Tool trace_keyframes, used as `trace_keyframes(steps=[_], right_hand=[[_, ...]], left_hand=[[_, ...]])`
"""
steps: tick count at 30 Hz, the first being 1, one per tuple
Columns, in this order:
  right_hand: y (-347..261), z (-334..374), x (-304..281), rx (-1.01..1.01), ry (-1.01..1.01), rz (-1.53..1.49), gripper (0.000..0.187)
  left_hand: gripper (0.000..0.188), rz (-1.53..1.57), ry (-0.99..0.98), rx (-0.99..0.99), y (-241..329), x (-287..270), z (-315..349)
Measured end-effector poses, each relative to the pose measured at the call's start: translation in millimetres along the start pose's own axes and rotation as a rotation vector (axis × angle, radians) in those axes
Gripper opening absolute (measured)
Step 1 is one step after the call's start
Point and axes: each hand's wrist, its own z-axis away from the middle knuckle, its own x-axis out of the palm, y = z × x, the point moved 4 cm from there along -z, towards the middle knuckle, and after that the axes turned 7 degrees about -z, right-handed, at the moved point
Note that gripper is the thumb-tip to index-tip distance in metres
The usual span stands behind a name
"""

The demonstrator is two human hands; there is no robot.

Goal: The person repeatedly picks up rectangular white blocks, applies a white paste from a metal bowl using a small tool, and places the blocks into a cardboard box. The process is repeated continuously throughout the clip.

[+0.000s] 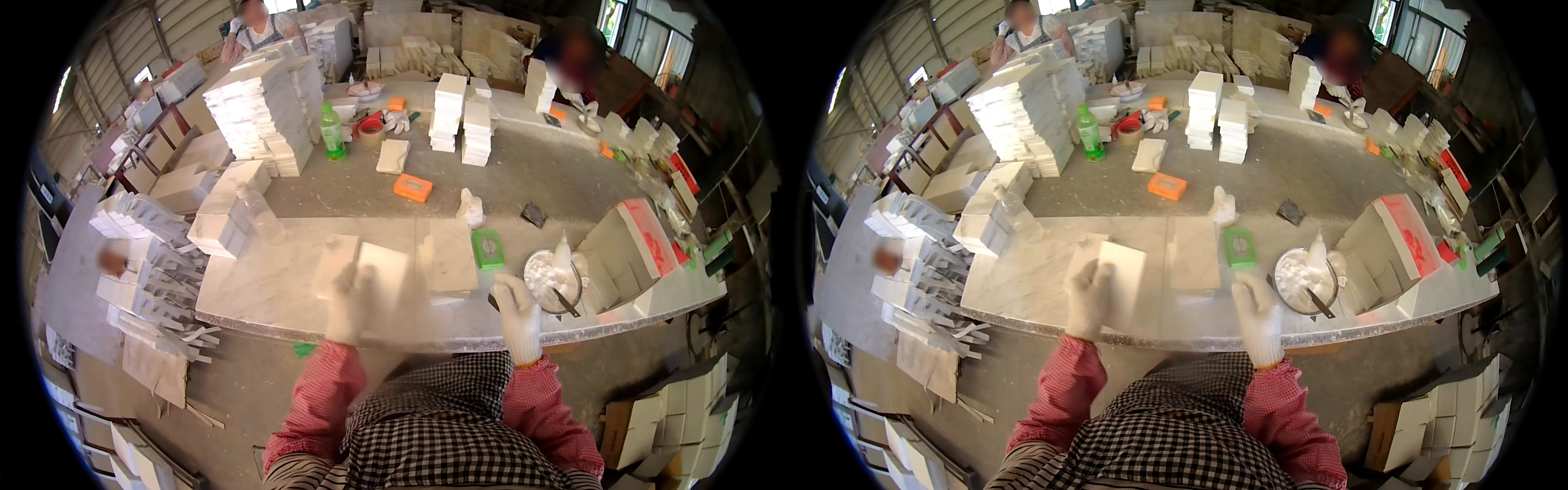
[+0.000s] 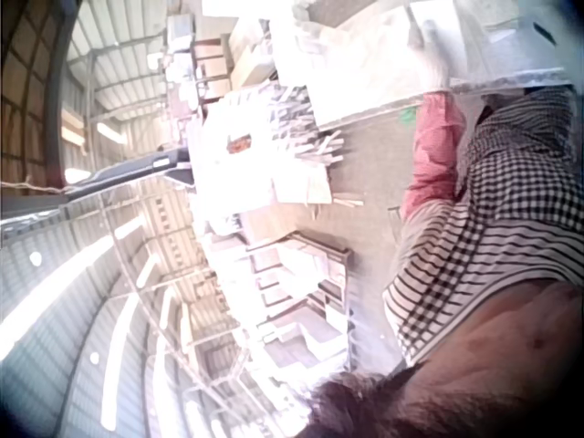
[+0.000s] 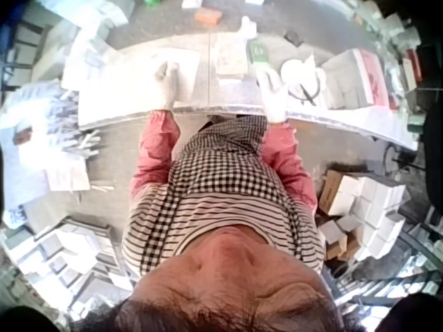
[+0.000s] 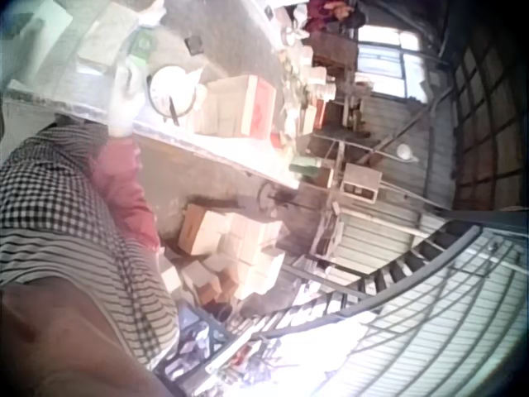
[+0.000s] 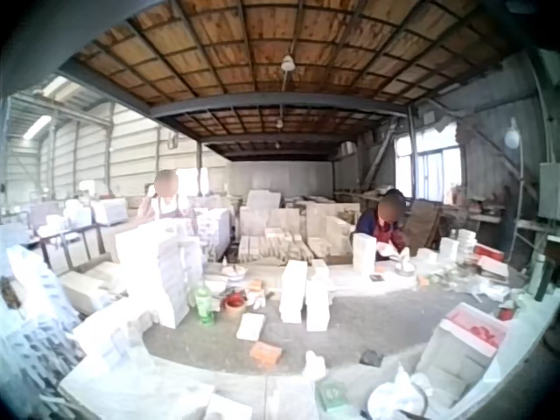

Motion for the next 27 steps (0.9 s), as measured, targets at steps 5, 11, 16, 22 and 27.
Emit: trace_keyframes(steps=[5,11,16,22,27], right_hand=[[47,16,4,0.053,0.002,0.013,0.032],[97,33,33,-0.112,-0.028,0.407,0.026],[91,29,39,-0.277,-0.067,0.496,0.026],[87,29,40,-0.203,-0.094,0.564,0.026],[89,30,42,-0.241,-0.089,0.551,0.027]], left_hand=[[0.036,-0.262,0.146,0.075,-52,-46,-74],[0.032,-0.531,0.078,-0.059,-90,-61,-143],[0.033,-0.780,0.046,0.067,-120,-55,-161],[0.042,-0.885,0.156,-0.091,-87,-46,-135],[0.073,-0.994,0.110,-0.107,-73,-38,-107]])
